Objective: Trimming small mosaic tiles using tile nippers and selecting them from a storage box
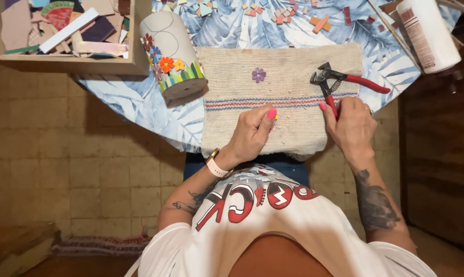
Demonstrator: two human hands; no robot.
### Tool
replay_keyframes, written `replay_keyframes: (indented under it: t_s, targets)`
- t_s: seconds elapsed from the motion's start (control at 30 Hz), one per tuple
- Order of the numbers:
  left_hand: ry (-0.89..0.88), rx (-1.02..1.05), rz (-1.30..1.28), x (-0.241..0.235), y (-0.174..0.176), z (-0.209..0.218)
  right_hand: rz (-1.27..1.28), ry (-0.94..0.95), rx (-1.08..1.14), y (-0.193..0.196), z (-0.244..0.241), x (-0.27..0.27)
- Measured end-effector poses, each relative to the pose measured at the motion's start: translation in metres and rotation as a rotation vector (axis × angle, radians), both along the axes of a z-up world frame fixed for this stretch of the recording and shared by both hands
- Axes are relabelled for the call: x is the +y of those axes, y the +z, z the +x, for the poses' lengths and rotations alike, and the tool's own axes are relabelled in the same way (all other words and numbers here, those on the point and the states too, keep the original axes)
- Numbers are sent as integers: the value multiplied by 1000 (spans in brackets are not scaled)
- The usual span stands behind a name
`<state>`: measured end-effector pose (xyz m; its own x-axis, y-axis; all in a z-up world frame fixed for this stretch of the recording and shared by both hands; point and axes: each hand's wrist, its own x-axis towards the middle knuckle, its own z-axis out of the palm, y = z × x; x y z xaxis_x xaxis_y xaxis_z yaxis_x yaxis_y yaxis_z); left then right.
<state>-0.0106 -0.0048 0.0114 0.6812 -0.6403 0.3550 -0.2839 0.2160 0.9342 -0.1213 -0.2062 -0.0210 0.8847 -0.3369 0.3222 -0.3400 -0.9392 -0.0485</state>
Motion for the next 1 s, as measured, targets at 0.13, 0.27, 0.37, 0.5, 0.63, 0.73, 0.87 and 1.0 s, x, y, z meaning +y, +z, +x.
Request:
replay_keyframes:
  t_s: [0.13,0.27,0.37,0.5,0.63,0.73,0.87,1.0]
  targets:
    - [17,-49,-5,6,2,-4,-129,45,-18,-15,-3,-10]
    - [91,-102,25,15,14,-10,-359,33,-165,-15,-14,-37]
    - [113,-136,22,21,20,-13,-299,22,-284,12,-31,-44]
    - [128,-157,22,22,20,-15,47,161,-396,68,-49,-20]
    - [135,-184,18,21,20,-16,201,189,-349,71,-46,4]
    - [126,-192,30,21,18,-12,258,263,-236,47,-31,6]
    - [93,-101,9,16,15,-4,587,515,-313,6,-4,-1]
    - [49,-71,-2,12,11,-1,904,325,-172,-20,0,-4]
